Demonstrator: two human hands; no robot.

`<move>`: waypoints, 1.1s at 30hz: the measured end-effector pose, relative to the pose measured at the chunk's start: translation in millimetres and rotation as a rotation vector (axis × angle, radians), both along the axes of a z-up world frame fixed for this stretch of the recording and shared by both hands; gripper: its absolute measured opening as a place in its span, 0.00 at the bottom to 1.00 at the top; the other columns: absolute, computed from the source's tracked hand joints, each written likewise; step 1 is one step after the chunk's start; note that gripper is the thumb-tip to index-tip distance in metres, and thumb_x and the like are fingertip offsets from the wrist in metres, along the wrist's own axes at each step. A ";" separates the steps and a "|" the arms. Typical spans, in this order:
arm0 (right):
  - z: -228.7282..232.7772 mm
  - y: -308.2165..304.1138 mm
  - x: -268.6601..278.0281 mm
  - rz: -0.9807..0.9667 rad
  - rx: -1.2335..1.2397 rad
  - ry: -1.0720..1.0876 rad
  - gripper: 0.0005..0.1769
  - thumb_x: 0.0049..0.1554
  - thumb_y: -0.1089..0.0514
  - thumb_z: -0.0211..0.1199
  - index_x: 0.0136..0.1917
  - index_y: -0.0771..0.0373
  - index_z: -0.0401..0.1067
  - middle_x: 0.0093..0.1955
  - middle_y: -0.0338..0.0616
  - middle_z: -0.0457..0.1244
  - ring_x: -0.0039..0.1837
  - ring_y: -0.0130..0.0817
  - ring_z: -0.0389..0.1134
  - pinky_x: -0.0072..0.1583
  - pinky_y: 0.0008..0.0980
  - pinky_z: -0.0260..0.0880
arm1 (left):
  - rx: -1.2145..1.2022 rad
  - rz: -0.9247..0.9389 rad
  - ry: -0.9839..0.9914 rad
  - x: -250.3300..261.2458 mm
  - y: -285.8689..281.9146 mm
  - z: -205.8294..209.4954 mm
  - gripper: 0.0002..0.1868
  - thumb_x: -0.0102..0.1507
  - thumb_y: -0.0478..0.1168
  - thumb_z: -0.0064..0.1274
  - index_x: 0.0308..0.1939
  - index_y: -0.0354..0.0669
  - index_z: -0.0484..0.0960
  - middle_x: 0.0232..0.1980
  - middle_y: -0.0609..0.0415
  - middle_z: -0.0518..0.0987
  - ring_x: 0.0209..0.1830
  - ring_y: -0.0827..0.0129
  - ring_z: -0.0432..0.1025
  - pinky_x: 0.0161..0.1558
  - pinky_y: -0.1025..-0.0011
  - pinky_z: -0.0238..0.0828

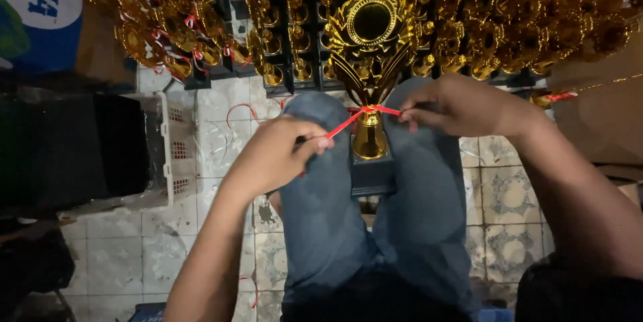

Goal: The person is tying a decorative red and white ribbon around the neck of a gold trophy, finishing it with a bow.

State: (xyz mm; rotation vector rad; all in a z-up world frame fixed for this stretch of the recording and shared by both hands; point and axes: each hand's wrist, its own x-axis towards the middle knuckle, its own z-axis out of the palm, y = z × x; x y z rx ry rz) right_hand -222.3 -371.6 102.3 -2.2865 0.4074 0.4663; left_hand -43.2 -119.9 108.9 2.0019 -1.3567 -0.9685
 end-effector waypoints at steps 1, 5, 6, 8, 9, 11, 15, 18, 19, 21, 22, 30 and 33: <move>0.1 -1.7 -5.2 -0.001 -0.001 0.000 0.10 0.64 0.55 0.60 0.48 0.54 0.83 0.31 0.49 0.73 0.18 0.30 0.53 0.29 0.32 0.57 | -0.001 -0.001 0.000 4.0 7.1 4.6 0.09 0.66 0.42 0.53 0.39 0.49 0.89 0.35 0.45 0.85 0.44 0.42 0.75 0.51 0.51 0.70; -0.8 -8.9 -32.6 -0.007 0.033 -0.051 0.11 0.61 0.53 0.61 0.46 0.54 0.84 0.39 0.39 0.77 0.34 0.28 0.71 0.41 0.32 0.71 | 0.118 -0.031 0.095 28.5 41.8 -1.9 0.14 0.67 0.46 0.49 0.44 0.51 0.90 0.38 0.54 0.88 0.43 0.58 0.77 0.45 0.62 0.68; -1.4 -10.6 -41.1 -0.011 0.048 -0.073 0.12 0.60 0.52 0.61 0.45 0.55 0.84 0.42 0.34 0.78 0.42 0.27 0.78 0.47 0.31 0.77 | 0.176 -0.044 0.126 36.7 52.2 -10.0 0.17 0.67 0.51 0.46 0.47 0.58 0.91 0.39 0.67 0.89 0.41 0.79 0.78 0.38 0.76 0.66; -13.6 -11.4 -70.7 -0.047 0.032 -0.060 0.11 0.59 0.52 0.62 0.47 0.53 0.83 0.42 0.34 0.79 0.43 0.25 0.80 0.47 0.26 0.82 | 0.217 -0.015 0.209 36.7 75.2 -17.2 0.19 0.66 0.54 0.46 0.46 0.55 0.91 0.43 0.65 0.90 0.45 0.78 0.81 0.44 0.74 0.72; -20.3 -11.6 -85.8 -0.082 0.016 -0.046 0.10 0.58 0.52 0.63 0.50 0.52 0.83 0.42 0.34 0.79 0.45 0.23 0.82 0.48 0.21 0.87 | 0.258 0.016 0.293 36.3 87.1 -21.5 0.22 0.64 0.57 0.46 0.46 0.52 0.91 0.48 0.63 0.92 0.50 0.76 0.84 0.50 0.72 0.79; -28.2 -7.4 -114.3 -0.182 0.055 -0.016 0.12 0.59 0.53 0.61 0.48 0.54 0.84 0.38 0.34 0.79 0.41 0.24 0.81 0.46 0.24 0.82 | 0.273 0.077 0.371 35.3 114.5 -45.0 0.20 0.64 0.53 0.49 0.43 0.49 0.92 0.44 0.61 0.92 0.47 0.74 0.84 0.53 0.72 0.75; -85.5 -5.6 -183.2 -0.465 0.373 -0.130 0.18 0.63 0.57 0.59 0.35 0.65 0.80 0.41 0.44 0.76 0.47 0.32 0.76 0.54 0.32 0.74 | 0.190 0.432 0.774 25.5 184.7 -154.0 0.16 0.62 0.43 0.58 0.41 0.32 0.91 0.37 0.48 0.87 0.41 0.64 0.79 0.51 0.64 0.74; -97.2 2.4 -194.5 -0.634 0.397 -0.008 0.16 0.63 0.58 0.59 0.49 0.68 0.85 0.39 0.47 0.75 0.47 0.36 0.76 0.57 0.36 0.72 | 0.266 0.680 0.835 4.4 197.3 -189.9 0.21 0.61 0.46 0.57 0.54 0.38 0.88 0.54 0.46 0.89 0.59 0.57 0.82 0.70 0.57 0.67; -94.2 2.0 -192.8 -0.637 0.397 -0.006 0.16 0.63 0.58 0.59 0.49 0.68 0.85 0.39 0.47 0.75 0.47 0.36 0.76 0.57 0.36 0.72 | 0.269 0.677 0.837 2.5 195.2 -185.7 0.21 0.61 0.46 0.57 0.54 0.38 0.88 0.54 0.46 0.89 0.59 0.57 0.82 0.70 0.57 0.67; -87.7 -0.5 -187.7 -0.615 0.286 0.170 0.22 0.61 0.53 0.57 0.65 0.59 0.80 0.52 0.44 0.79 0.63 0.33 0.76 0.66 0.37 0.71 | 0.286 0.544 0.841 -0.9 190.4 -177.8 0.34 0.61 0.51 0.53 0.69 0.38 0.77 0.57 0.51 0.86 0.64 0.64 0.77 0.72 0.59 0.66; -83.9 -5.2 -187.7 -0.615 0.282 0.168 0.22 0.61 0.53 0.57 0.65 0.59 0.80 0.52 0.44 0.79 0.63 0.33 0.76 0.66 0.37 0.71 | 0.282 0.542 0.841 3.3 183.2 -167.8 0.34 0.61 0.51 0.53 0.69 0.38 0.77 0.57 0.51 0.86 0.64 0.64 0.77 0.72 0.59 0.66; -19.4 5.4 -124.8 -0.690 -0.227 -0.224 0.18 0.72 0.54 0.51 0.68 0.64 0.73 0.63 0.52 0.69 0.64 0.41 0.69 0.61 0.39 0.66 | -0.158 0.533 -0.272 38.8 148.1 -107.2 0.26 0.72 0.49 0.43 0.68 0.35 0.74 0.66 0.42 0.76 0.67 0.49 0.69 0.65 0.54 0.63; -5.7 24.8 -85.8 -0.394 -0.231 -0.393 0.21 0.74 0.54 0.47 0.66 0.71 0.73 0.65 0.58 0.66 0.66 0.51 0.67 0.60 0.48 0.65 | -0.321 0.446 -0.168 38.8 103.9 -65.7 0.20 0.73 0.45 0.43 0.65 0.40 0.77 0.66 0.46 0.73 0.70 0.58 0.66 0.72 0.63 0.57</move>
